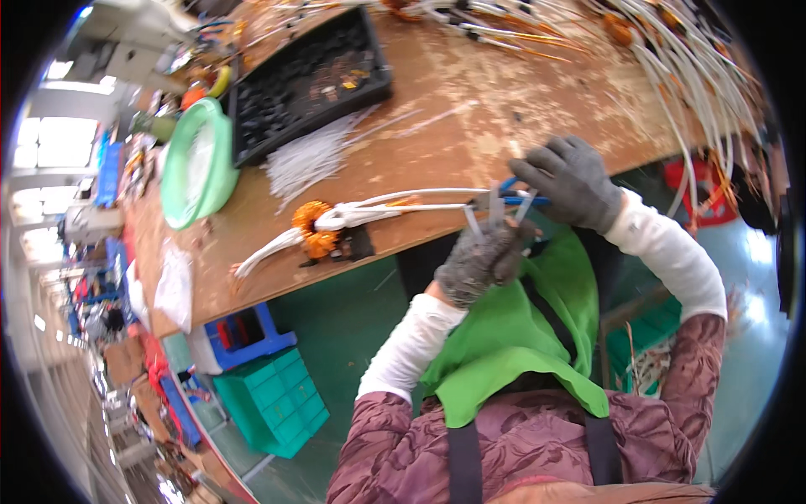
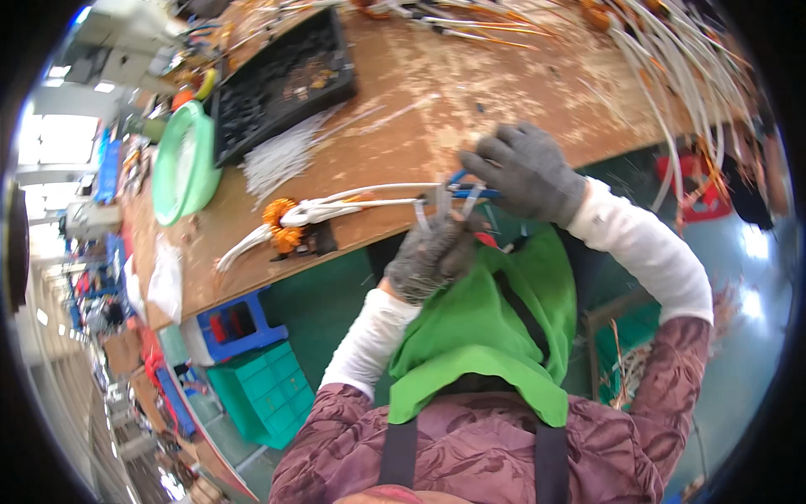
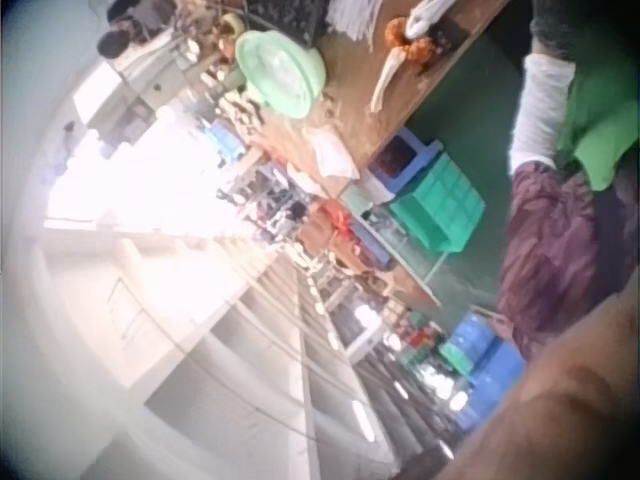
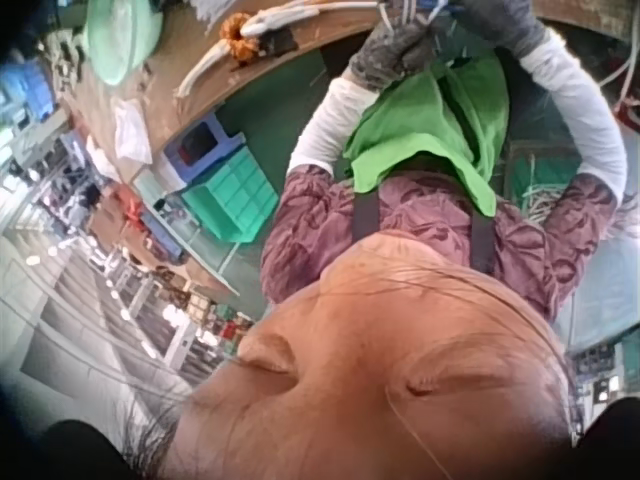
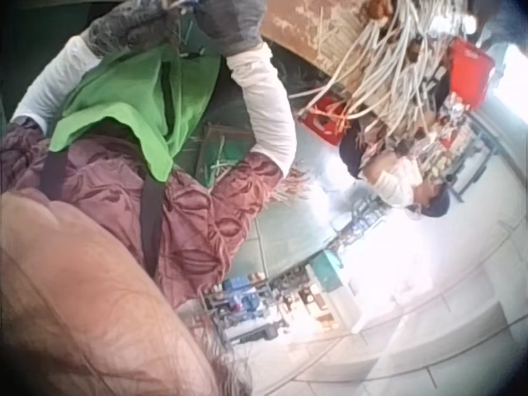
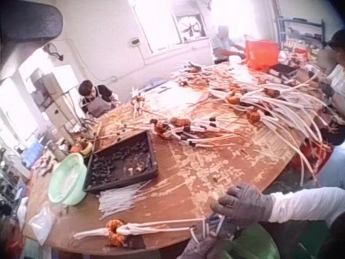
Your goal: Assembling wire harnesses using zip ties and pliers at an industrial workstation.
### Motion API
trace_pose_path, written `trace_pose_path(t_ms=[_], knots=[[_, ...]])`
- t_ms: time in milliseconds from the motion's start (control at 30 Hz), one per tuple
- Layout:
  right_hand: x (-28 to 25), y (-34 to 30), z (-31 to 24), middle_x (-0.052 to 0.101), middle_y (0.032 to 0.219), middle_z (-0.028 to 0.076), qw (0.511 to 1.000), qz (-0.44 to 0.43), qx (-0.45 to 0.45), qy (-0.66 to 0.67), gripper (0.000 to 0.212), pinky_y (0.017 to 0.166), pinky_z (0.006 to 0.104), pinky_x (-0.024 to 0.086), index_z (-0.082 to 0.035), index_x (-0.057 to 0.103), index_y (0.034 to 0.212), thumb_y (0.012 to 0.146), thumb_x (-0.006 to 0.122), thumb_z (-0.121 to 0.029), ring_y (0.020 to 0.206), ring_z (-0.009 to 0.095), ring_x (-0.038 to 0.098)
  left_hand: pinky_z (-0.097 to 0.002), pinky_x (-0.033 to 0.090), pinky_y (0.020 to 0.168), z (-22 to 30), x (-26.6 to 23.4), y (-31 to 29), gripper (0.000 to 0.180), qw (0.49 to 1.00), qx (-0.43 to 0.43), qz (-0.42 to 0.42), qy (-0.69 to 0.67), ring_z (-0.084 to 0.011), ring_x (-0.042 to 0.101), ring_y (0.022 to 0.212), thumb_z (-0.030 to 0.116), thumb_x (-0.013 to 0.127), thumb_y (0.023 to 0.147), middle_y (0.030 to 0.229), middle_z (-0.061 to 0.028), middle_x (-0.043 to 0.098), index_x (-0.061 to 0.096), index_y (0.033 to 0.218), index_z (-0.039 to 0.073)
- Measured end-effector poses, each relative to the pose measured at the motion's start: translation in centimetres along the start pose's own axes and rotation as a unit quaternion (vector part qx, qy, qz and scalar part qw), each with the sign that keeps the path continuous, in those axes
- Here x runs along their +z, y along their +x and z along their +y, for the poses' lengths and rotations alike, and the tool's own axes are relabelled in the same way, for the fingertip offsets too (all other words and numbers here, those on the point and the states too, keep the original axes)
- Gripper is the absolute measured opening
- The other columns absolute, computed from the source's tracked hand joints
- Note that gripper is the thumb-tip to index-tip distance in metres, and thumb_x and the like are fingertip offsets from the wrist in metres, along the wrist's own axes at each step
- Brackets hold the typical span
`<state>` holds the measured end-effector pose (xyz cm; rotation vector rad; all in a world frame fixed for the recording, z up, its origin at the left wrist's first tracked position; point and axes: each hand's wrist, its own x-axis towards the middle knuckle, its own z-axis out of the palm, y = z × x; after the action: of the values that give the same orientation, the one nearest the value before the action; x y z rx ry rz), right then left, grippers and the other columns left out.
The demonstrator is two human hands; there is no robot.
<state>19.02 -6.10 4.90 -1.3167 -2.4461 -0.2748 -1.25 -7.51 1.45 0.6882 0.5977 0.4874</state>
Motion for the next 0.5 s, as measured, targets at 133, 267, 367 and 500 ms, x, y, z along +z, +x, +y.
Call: trace_pose_path(t_ms=[133, 267, 367, 500], knots=[[-0.3, -0.2, 0.3, 0.052, 0.089, 0.003, 0.997, 0.049, -0.036, -0.042, 0.048, 0.072, 0.035, 0.041, -0.011, 0.057, 0.105, 0.063, 0.066, -0.033, 0.082, 0.02, 0.051, -0.0201, 0.025, 0.041, 0.2, 0.3, 0.3, 0.041, 0.998, -0.019, -0.046, -0.034, -0.0055, 0.033, 0.039, 0.04, 0.054, 0.088, 0.049, 0.0056, 0.037, 0.058, 0.101, 0.002], [0.4, -0.3, 0.3, 0.052, 0.092, 0.005, 0.997, 0.01, -0.052, -0.055, 0.052, 0.072, 0.0354, 0.04, -0.01, 0.057, 0.108, 0.06, 0.065, -0.03, 0.083, 0.021, 0.05, -0.0193, 0.027, 0.042, -0.4, -0.5, 0.2, 0.041, 0.996, -0.001, -0.075, -0.041, -0.0048, 0.035, 0.04, 0.04, 0.055, 0.088, 0.05, 0.005, 0.04, 0.058, 0.101, 0.002], [0.5, -0.2, 0.2, 0.055, 0.086, 0.005, 0.999, -0.01, -0.034, -0.011, 0.05, 0.064, 0.0361, 0.043, -0.009, 0.058, 0.104, 0.057, 0.068, -0.026, 0.079, 0.023, 0.053, -0.0193, 0.028, 0.042, -0.6, -1.1, 0.2, 0.041, 0.997, 0.008, -0.073, -0.034, -0.0045, 0.036, 0.041, 0.04, 0.054, 0.088, 0.05, 0.0051, 0.04, 0.059, 0.101, 0.001], [0.5, -0.3, 0.3, 0.057, 0.081, 0.007, 0.997, -0.035, 0.009, 0.067, 0.047, 0.057, 0.0364, 0.045, -0.008, 0.059, 0.098, 0.054, 0.071, -0.017, 0.072, 0.026, 0.057, -0.0178, 0.026, 0.042, 0.2, -0.7, -0.2, 0.041, 0.997, 0.005, -0.079, -0.002, -0.0031, 0.036, 0.042, 0.04, 0.053, 0.088, 0.051, 0.0052, 0.041, 0.06, 0.1, 0.002]])
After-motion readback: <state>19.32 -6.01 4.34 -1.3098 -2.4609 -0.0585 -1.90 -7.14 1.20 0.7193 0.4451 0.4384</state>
